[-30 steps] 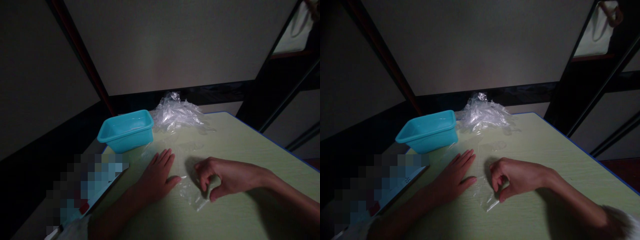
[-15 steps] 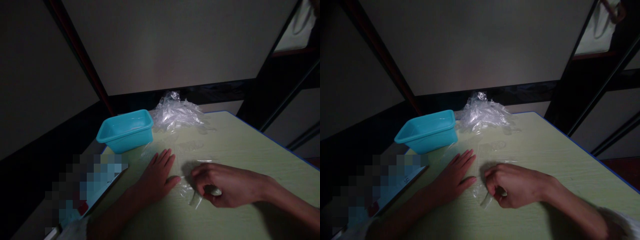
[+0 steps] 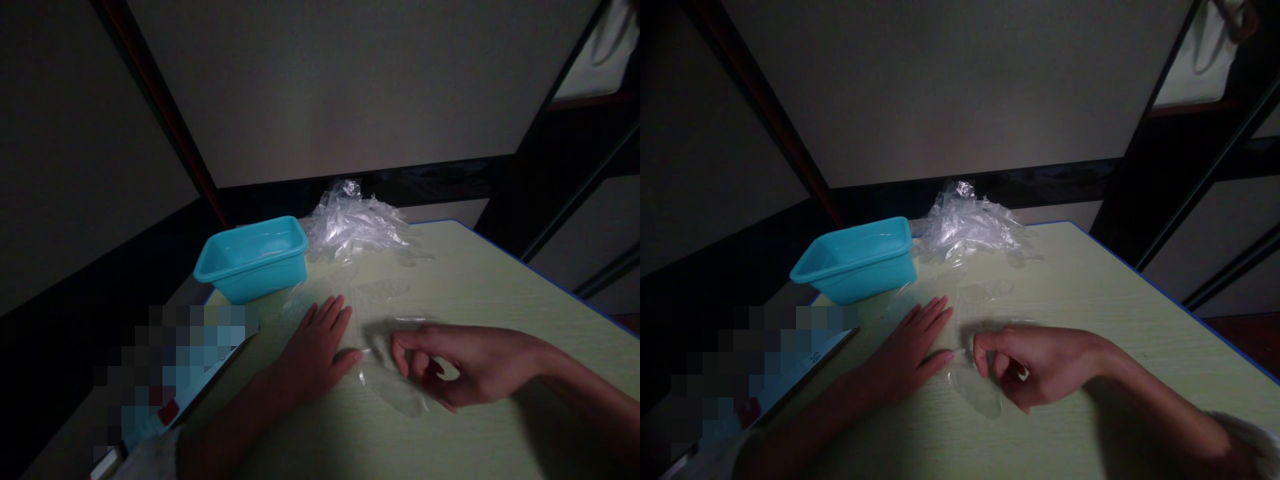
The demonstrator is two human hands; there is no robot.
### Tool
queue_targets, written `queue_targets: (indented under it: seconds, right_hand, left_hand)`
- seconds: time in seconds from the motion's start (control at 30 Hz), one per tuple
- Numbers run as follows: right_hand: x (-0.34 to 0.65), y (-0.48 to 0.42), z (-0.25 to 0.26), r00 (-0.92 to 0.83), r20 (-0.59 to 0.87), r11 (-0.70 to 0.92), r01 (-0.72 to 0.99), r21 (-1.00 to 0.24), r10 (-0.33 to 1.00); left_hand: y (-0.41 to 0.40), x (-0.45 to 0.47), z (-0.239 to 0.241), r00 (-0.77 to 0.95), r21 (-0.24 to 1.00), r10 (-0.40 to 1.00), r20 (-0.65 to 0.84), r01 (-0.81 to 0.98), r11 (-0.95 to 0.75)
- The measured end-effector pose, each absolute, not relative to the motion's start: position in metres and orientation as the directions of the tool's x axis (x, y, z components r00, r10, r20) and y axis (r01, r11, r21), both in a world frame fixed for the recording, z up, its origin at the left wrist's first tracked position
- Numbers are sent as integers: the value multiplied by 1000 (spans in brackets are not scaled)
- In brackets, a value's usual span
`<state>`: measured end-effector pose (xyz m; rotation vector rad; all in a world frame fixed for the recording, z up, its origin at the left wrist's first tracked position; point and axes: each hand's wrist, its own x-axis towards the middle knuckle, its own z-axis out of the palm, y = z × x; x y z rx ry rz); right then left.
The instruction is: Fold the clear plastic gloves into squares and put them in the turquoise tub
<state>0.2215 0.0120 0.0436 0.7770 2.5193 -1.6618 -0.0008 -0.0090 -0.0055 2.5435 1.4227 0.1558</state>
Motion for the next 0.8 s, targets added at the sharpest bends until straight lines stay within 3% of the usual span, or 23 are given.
queue_targets:
  seconds: [0.2,0.33,0.57,0.8]
  right_hand:
    - [229,15,45,-870,-261,337,416,-845,418]
    - [235,17,46,-882,-319,362,440,-822,348]
    - [226,17,40,-898,-132,447,331,-831,420]
    - [219,10,28,-915,-317,290,383,-877,249]
  left_hand:
    - [-10,-2,-7,524,256,852,-16,825,-503]
    - [-10,-2,-6,526,252,850,-19,826,-505]
    - [-11,-1,-5,530,245,848,-10,824,-512]
    - [-14,2,-4,520,251,854,4,827,-504]
